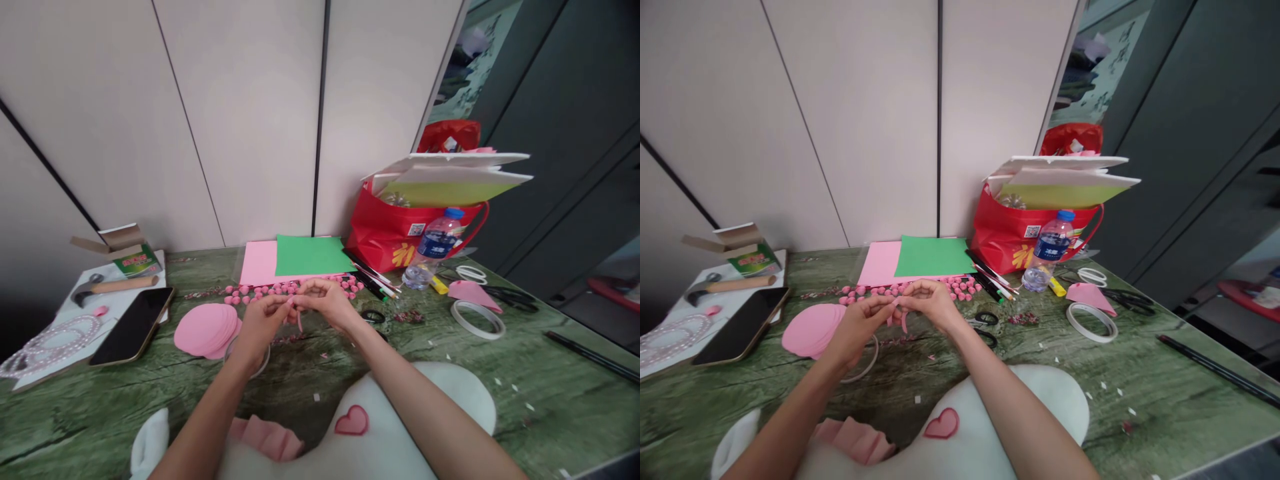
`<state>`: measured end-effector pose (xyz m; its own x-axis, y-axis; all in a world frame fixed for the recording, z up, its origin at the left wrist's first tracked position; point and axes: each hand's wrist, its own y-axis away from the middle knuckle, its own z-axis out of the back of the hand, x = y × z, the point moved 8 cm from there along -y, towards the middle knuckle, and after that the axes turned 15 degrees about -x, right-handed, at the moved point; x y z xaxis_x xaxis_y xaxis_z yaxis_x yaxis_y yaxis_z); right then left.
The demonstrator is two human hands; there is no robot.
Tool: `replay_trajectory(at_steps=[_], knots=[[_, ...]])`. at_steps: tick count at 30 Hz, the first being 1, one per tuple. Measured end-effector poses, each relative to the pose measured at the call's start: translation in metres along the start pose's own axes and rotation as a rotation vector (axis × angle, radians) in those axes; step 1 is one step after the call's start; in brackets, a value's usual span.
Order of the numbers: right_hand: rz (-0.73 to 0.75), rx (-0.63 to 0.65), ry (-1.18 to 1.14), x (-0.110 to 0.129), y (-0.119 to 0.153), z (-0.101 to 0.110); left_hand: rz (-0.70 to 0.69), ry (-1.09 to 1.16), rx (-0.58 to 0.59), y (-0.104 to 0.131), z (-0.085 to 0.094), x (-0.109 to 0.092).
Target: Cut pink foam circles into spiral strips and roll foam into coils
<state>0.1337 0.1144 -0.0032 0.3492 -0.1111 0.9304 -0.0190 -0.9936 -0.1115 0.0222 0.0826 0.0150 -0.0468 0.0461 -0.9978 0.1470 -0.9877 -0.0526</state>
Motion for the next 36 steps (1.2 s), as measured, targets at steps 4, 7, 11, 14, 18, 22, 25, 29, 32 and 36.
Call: replay_trajectory(at_steps=[4,7,11,14,18,22,25,29,32,36], knots=[[0.004,-0.011,-0.01,-0.001,-0.001,0.002,-0.018,-0.016,-0.024,-0.001,0.003,0.001],[-0.02,0.004,-0.006,-0.003,-0.001,0.001,-0.057,-0.034,-0.044,-0.003,0.006,0.0],[-0.065,0.024,-0.029,-0.007,-0.001,0.0,-0.079,-0.042,-0.078,-0.006,0.011,0.002],[-0.057,0.026,-0.04,-0.007,-0.001,0.001,-0.093,-0.054,-0.075,-0.006,0.011,0.002],[-0.037,0.038,-0.018,-0.005,-0.001,0.001,-0.105,-0.065,-0.043,-0.004,0.008,-0.001],[-0.04,0.038,-0.004,-0.003,0.0,0.0,-0.071,-0.05,-0.029,-0.001,0.005,-0.004],[-0.027,0.021,-0.001,-0.002,0.0,0.001,-0.035,-0.019,-0.02,0.0,0.003,-0.003],[-0.004,0.004,-0.001,-0.003,-0.002,0.002,-0.03,-0.034,-0.07,-0.002,0.007,-0.002],[0.0,0.029,-0.003,-0.003,-0.002,0.001,-0.063,-0.052,-0.106,-0.003,0.01,-0.003],[0.005,0.049,-0.009,-0.003,-0.001,0.001,-0.055,-0.028,-0.088,-0.004,0.01,-0.002]])
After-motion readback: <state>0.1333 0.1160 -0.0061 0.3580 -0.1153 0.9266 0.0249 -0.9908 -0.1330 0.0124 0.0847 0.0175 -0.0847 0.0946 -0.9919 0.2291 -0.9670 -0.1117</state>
